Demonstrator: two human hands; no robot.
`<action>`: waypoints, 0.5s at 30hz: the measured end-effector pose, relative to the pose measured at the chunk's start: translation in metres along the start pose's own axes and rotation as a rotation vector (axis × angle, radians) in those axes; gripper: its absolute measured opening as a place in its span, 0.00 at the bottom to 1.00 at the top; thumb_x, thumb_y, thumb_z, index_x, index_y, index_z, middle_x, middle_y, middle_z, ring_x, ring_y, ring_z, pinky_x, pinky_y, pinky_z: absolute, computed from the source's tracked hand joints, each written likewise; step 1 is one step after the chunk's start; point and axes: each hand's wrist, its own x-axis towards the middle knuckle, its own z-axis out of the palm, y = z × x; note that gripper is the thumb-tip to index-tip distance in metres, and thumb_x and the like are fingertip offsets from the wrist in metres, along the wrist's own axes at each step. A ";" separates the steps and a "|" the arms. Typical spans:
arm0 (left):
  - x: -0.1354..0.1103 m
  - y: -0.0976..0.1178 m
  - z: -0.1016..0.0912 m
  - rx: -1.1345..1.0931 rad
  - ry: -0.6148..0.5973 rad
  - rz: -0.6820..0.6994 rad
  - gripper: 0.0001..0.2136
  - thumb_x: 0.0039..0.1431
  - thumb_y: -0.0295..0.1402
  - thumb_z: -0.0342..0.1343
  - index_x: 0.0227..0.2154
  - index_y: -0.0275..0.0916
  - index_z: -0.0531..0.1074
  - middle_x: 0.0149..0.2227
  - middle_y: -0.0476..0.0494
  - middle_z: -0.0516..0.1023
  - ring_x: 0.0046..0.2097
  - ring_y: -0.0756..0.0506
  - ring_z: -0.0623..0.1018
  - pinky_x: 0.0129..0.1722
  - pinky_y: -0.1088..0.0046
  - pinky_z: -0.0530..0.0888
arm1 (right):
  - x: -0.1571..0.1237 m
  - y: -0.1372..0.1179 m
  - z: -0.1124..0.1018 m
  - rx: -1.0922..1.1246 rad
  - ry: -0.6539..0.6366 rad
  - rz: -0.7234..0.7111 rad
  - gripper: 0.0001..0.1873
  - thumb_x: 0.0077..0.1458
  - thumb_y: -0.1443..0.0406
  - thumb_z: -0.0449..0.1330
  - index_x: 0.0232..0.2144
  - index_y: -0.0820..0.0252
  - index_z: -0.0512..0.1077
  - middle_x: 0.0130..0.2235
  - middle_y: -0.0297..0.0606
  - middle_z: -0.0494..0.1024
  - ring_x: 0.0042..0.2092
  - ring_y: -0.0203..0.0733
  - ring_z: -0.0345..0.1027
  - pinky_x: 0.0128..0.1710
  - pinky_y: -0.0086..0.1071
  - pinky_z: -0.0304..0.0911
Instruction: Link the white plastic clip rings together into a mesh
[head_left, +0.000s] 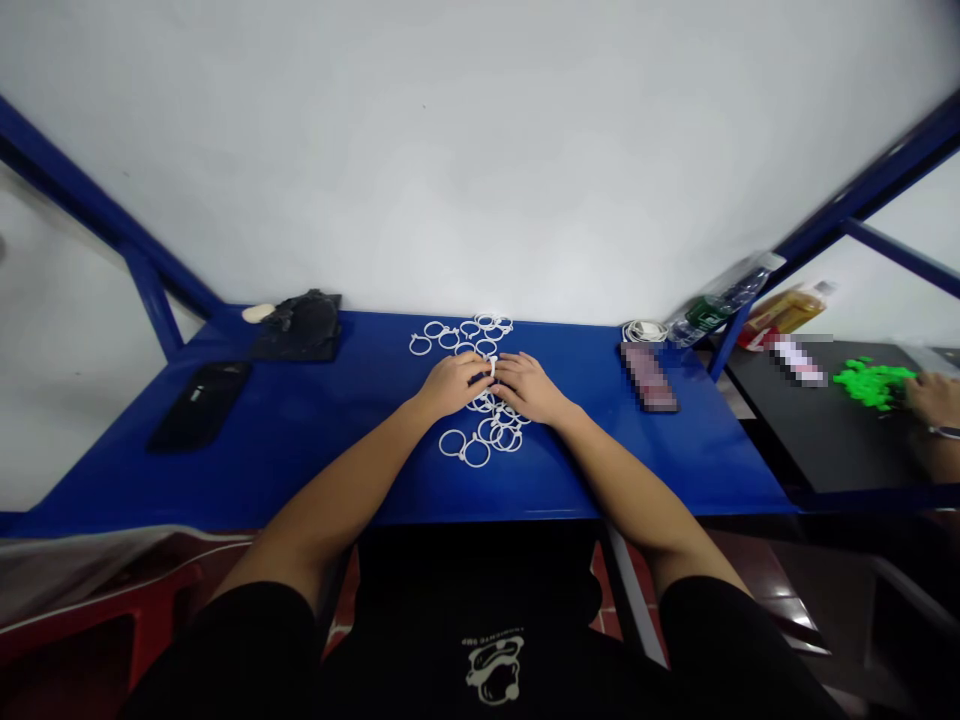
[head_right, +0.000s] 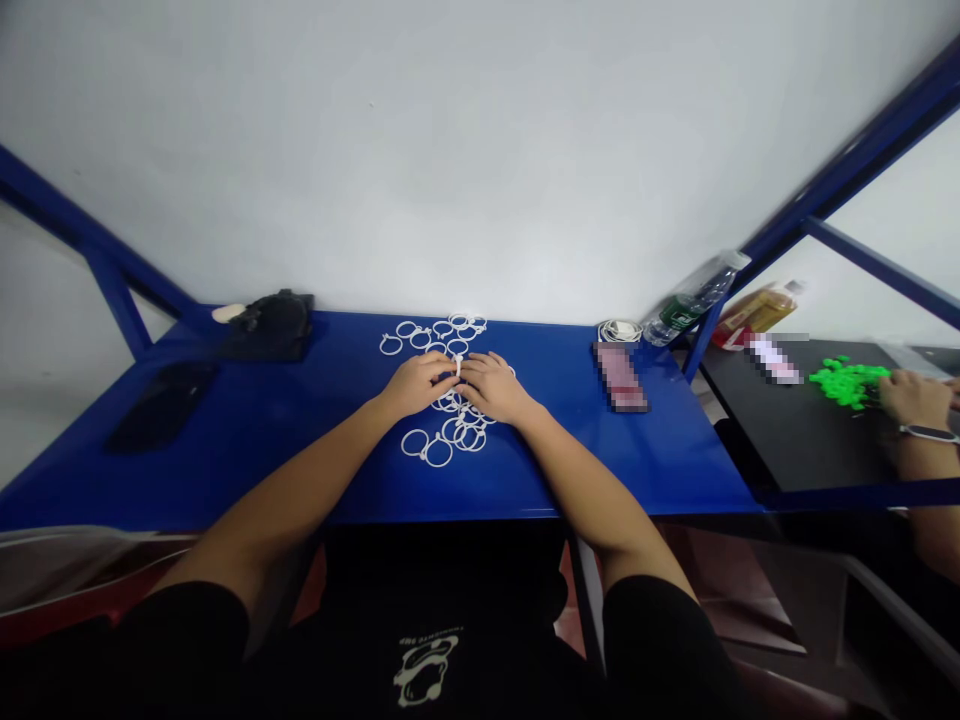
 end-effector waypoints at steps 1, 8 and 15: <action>0.000 0.000 0.000 -0.005 0.037 0.024 0.07 0.69 0.31 0.60 0.46 0.40 0.81 0.48 0.42 0.82 0.43 0.46 0.82 0.45 0.67 0.80 | 0.000 0.001 0.000 0.012 0.038 -0.028 0.19 0.74 0.55 0.54 0.57 0.53 0.78 0.60 0.44 0.80 0.66 0.58 0.67 0.68 0.61 0.56; 0.001 0.005 -0.002 0.010 0.167 0.194 0.06 0.70 0.30 0.59 0.41 0.39 0.81 0.45 0.41 0.81 0.45 0.45 0.82 0.44 0.65 0.81 | -0.004 0.004 -0.002 0.086 0.426 0.030 0.12 0.69 0.55 0.64 0.45 0.55 0.79 0.42 0.42 0.85 0.44 0.49 0.77 0.48 0.44 0.71; 0.001 0.010 -0.003 0.047 0.130 0.245 0.06 0.69 0.33 0.60 0.39 0.40 0.81 0.42 0.42 0.83 0.42 0.45 0.83 0.42 0.65 0.79 | -0.006 -0.002 -0.006 0.132 0.439 -0.147 0.08 0.71 0.61 0.60 0.47 0.53 0.79 0.42 0.39 0.85 0.42 0.45 0.78 0.46 0.42 0.73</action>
